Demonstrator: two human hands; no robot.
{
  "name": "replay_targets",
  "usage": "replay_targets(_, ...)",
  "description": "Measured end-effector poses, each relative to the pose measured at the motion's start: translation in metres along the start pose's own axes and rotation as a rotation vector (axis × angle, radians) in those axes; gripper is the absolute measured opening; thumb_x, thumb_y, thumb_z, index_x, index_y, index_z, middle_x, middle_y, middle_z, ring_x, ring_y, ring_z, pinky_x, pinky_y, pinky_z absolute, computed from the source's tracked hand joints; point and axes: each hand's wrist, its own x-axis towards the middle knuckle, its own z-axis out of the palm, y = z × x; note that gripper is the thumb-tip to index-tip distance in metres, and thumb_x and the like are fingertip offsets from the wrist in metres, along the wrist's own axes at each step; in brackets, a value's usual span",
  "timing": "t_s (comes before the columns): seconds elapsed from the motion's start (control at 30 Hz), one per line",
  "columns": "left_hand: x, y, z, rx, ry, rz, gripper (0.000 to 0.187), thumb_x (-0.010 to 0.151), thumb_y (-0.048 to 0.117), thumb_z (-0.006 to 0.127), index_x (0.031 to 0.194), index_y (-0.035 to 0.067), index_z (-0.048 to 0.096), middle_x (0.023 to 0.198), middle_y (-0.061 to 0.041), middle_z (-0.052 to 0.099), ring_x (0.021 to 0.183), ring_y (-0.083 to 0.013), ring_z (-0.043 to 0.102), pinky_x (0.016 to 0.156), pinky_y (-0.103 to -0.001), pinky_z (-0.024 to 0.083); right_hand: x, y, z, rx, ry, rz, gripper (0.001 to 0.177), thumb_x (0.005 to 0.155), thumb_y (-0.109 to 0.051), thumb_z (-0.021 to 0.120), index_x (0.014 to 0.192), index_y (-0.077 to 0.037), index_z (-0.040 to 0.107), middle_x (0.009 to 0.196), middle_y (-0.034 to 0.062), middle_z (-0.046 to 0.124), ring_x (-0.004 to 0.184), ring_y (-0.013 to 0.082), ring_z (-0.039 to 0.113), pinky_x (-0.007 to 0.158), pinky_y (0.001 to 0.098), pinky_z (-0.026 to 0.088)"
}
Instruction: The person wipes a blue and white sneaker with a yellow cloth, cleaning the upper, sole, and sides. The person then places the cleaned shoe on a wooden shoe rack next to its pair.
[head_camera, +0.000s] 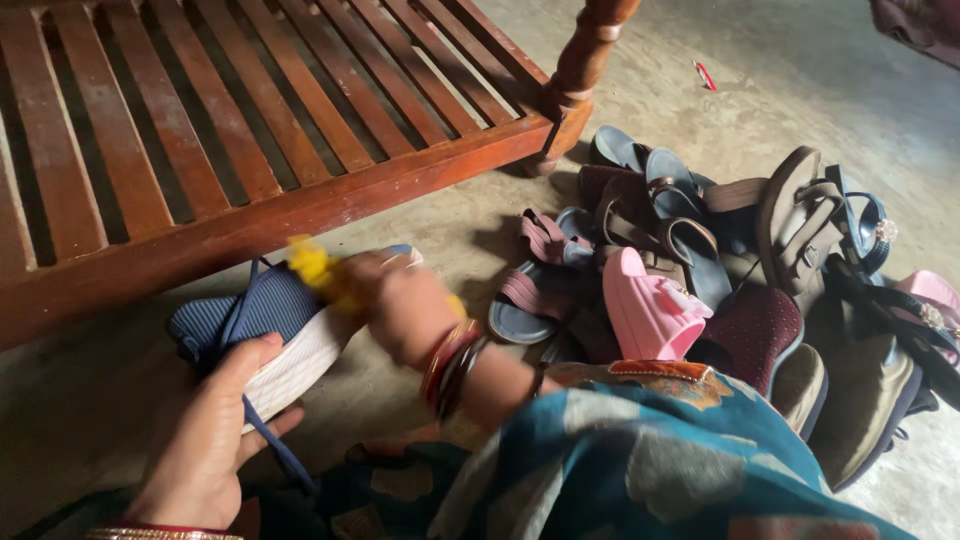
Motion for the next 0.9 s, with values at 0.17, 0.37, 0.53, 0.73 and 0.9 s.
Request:
replay_targets(0.17, -0.022, 0.007, 0.006, -0.009, -0.053, 0.06, 0.062, 0.078, 0.042, 0.071, 0.132, 0.011, 0.064, 0.123, -0.01, 0.073, 0.108, -0.0213, 0.068, 0.085, -0.04, 0.056, 0.006, 0.016, -0.011, -0.005, 0.297, -0.072, 0.043, 0.068, -0.01, 0.078, 0.111, -0.015, 0.074, 0.116, 0.0148, 0.066, 0.105, 0.0383, 0.062, 0.09, 0.0472, 0.05)
replay_targets(0.37, -0.021, -0.005, 0.006, -0.001, 0.018, 0.165, 0.062, 0.075, 0.038, 0.075, 0.129, 0.01, 0.065, 0.119, -0.01, 0.073, 0.102, -0.0207, 0.068, 0.081, -0.039, 0.055, -0.028, -0.065, -0.025, 0.097, 0.22, -0.374, 0.052, 0.076, -0.022, 0.08, 0.127, -0.022, 0.067, 0.141, 0.0161, 0.052, 0.13, 0.0426, 0.049, 0.104, 0.0531, 0.04)
replay_targets(0.53, -0.025, 0.008, 0.003, 0.06, 0.105, 0.367, 0.062, 0.072, 0.034, 0.079, 0.127, 0.008, 0.065, 0.115, -0.009, 0.073, 0.097, -0.0201, 0.069, 0.078, -0.039, 0.054, -0.015, -0.055, -0.009, 0.141, 0.187, -0.285, 0.058, 0.076, -0.033, 0.084, 0.13, -0.028, 0.064, 0.149, 0.0148, 0.049, 0.128, 0.0434, 0.049, 0.107, 0.0519, 0.04)
replay_targets(0.73, -0.022, 0.006, 0.006, 0.096, 0.082, 0.322, 0.059, 0.072, 0.035, 0.081, 0.123, 0.007, 0.068, 0.106, -0.008, 0.076, 0.09, -0.0199, 0.072, 0.071, -0.036, 0.057, 0.007, 0.037, 0.02, -0.043, 0.261, 0.095, 0.055, 0.077, -0.021, 0.08, 0.13, -0.022, 0.066, 0.13, 0.0154, 0.059, 0.117, 0.039, 0.056, 0.097, 0.0533, 0.046)
replay_targets(0.9, -0.007, -0.007, 0.003, 0.193, 0.154, 0.372, 0.056, 0.076, 0.035, 0.081, 0.124, 0.01, 0.067, 0.107, -0.005, 0.074, 0.09, -0.0191, 0.071, 0.069, -0.034, 0.057, -0.004, 0.0, 0.014, -0.007, 0.174, -0.014, 0.059, 0.078, -0.011, 0.073, 0.136, -0.012, 0.062, 0.129, 0.0224, 0.058, 0.115, 0.042, 0.058, 0.099, 0.0481, 0.049)
